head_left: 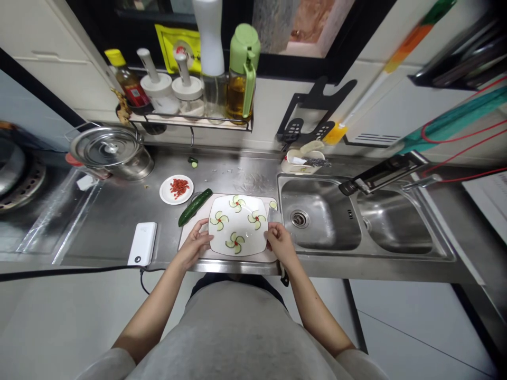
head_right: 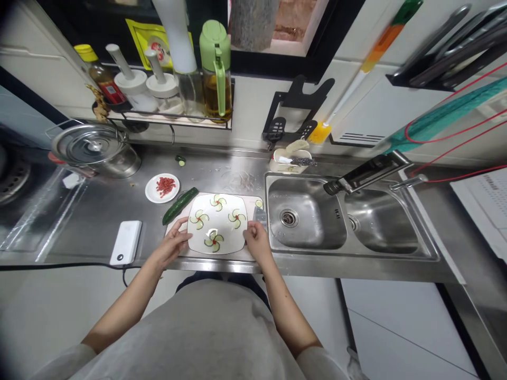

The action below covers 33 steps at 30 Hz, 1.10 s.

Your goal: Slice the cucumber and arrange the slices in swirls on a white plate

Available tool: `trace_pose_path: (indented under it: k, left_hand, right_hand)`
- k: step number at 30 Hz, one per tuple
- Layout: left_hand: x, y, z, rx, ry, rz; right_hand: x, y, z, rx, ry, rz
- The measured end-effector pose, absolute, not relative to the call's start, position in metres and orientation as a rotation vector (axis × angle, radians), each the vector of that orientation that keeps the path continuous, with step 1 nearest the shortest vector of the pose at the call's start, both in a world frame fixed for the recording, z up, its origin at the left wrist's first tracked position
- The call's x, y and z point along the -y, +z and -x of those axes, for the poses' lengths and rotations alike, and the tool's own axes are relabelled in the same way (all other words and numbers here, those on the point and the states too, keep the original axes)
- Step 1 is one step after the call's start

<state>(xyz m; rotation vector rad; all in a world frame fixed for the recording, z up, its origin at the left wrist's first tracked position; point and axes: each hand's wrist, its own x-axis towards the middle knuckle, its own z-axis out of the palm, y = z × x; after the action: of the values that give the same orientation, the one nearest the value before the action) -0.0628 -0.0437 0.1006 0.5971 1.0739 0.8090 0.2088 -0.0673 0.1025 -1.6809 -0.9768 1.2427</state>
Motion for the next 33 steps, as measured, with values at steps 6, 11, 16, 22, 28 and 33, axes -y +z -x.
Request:
trace_pose_path:
  k: [6, 11, 16, 22, 28, 33]
  left_hand:
    - [0.041, 0.109, 0.061, -1.069, 0.822, -0.616]
    - [0.039, 0.1, 0.057, -1.001, 0.843, -0.605]
    - [0.039, 0.092, 0.052, -0.954, 0.904, -0.56]
    - [0.039, 0.089, 0.047, -0.964, 0.901, -0.56]
    - [0.04, 0.084, 0.035, -0.966, 0.872, -0.56]
    - [0.044, 0.082, 0.027, -0.946, 0.861, -0.529]
  right_hand:
    - [0.066, 0.11, -0.209, 0.969, 1.244, 1.666]
    - [0.068, 0.112, -0.209, 0.848, 1.258, 1.612]
    - [0.066, 0.112, -0.209, 0.762, 1.267, 1.586]
    - [0.066, 0.099, -0.203, 0.604, 1.227, 1.578]
    - [0.065, 0.085, -0.194, 0.247, 1.321, 1.446]
    - [0.068, 0.082, -0.19, 0.207, 1.376, 1.398]
